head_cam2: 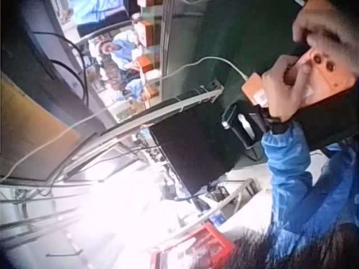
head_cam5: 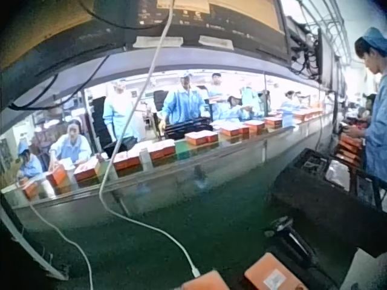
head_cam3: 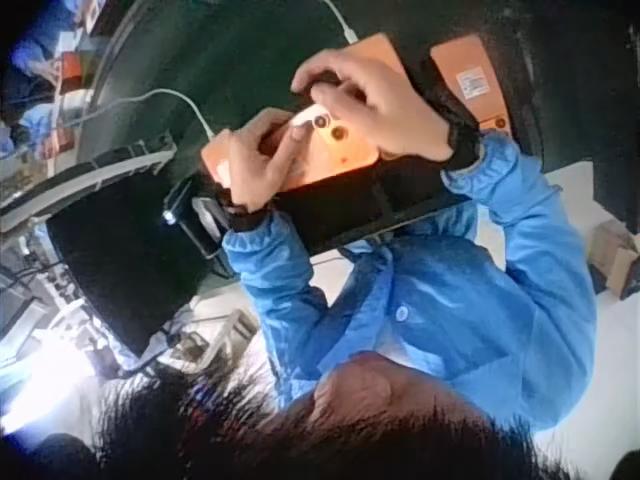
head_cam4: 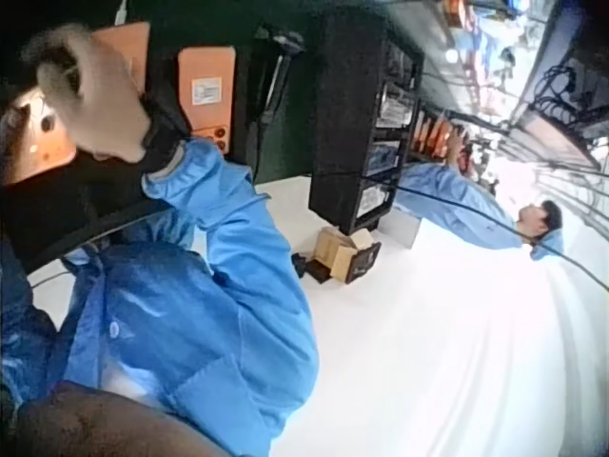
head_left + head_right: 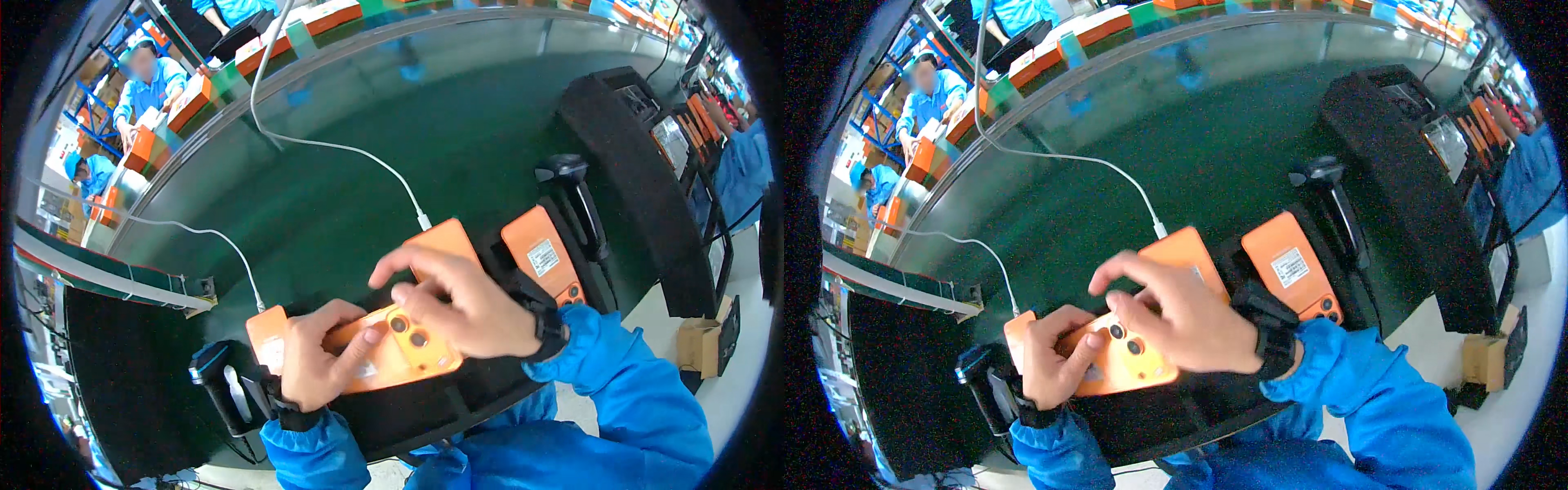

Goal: Scanning barcodes on handheld mobile devices and checking status on a computer monitor at an industrial testing station.

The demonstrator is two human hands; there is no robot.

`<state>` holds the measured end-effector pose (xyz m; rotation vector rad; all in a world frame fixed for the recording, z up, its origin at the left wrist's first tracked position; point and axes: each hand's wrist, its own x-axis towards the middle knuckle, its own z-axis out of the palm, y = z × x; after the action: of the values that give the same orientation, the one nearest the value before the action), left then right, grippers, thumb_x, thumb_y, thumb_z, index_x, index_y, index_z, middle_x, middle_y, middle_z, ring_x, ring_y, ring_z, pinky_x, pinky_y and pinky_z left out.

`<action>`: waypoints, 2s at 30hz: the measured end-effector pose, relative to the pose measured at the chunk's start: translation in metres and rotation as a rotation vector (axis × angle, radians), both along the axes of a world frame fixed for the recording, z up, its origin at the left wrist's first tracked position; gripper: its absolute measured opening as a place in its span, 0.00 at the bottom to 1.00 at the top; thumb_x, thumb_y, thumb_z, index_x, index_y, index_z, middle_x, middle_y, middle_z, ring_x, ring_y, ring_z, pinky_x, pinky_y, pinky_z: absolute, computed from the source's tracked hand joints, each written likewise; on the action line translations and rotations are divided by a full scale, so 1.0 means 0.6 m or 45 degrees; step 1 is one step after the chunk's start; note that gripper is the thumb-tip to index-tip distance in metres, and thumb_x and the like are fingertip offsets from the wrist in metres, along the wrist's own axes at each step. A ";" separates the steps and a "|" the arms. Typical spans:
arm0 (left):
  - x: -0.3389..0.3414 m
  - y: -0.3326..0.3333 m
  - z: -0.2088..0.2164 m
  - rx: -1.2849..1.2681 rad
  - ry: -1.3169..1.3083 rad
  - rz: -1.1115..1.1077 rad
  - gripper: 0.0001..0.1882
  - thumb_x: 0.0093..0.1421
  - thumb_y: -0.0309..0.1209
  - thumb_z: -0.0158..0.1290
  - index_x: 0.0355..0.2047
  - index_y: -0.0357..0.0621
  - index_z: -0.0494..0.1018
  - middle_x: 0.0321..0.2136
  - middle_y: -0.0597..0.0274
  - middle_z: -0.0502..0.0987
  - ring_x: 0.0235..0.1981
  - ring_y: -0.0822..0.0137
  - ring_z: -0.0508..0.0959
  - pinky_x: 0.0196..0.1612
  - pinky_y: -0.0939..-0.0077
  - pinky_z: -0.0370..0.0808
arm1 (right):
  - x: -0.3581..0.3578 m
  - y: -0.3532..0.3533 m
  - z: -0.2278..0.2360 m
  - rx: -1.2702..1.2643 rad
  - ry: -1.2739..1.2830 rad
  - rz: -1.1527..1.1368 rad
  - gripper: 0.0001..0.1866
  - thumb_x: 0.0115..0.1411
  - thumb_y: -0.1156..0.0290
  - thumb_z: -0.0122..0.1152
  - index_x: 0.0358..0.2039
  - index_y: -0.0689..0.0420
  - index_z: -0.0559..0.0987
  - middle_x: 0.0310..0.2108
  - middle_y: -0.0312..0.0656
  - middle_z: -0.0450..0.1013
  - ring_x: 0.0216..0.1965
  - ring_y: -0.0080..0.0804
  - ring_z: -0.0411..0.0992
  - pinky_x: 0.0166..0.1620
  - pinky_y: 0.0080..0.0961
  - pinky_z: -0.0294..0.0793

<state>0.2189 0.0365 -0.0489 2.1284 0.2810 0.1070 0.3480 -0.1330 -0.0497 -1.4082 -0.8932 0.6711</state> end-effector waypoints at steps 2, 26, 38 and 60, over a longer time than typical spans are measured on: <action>-0.001 -0.011 0.009 0.080 0.064 0.008 0.15 0.59 0.37 0.58 0.32 0.35 0.74 0.21 0.59 0.77 0.21 0.71 0.75 0.26 0.79 0.71 | 0.016 -0.011 0.034 -0.051 0.199 -0.003 0.13 0.66 0.68 0.50 0.47 0.61 0.69 0.27 0.32 0.68 0.22 0.12 0.67 0.28 0.12 0.67; 0.000 -0.131 -0.045 -0.741 -0.448 0.303 0.23 0.68 0.41 0.39 0.50 0.30 0.65 0.46 0.57 0.70 0.45 0.70 0.68 0.49 0.75 0.64 | -0.017 0.002 -0.021 0.497 1.253 0.276 0.35 0.67 0.42 0.36 0.62 0.58 0.60 0.47 0.49 0.71 0.46 0.34 0.73 0.50 0.27 0.72; 0.001 -0.130 -0.035 -0.812 -0.420 0.258 0.22 0.68 0.38 0.39 0.51 0.29 0.66 0.47 0.57 0.69 0.47 0.69 0.67 0.52 0.73 0.63 | -0.013 0.004 -0.023 0.530 1.219 0.233 0.32 0.68 0.45 0.37 0.61 0.57 0.62 0.42 0.50 0.74 0.42 0.33 0.74 0.45 0.26 0.74; 0.003 -0.130 -0.036 -0.820 -0.410 0.264 0.21 0.68 0.40 0.40 0.48 0.30 0.67 0.41 0.60 0.73 0.40 0.73 0.70 0.44 0.78 0.66 | -0.014 0.002 -0.018 0.471 1.189 0.197 0.32 0.68 0.44 0.36 0.61 0.56 0.62 0.42 0.50 0.74 0.41 0.32 0.75 0.43 0.25 0.75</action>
<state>0.2209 -0.0417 -0.0706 1.4139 0.2948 0.4179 0.3394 -0.1319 -0.0607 -0.5693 -0.3400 1.0849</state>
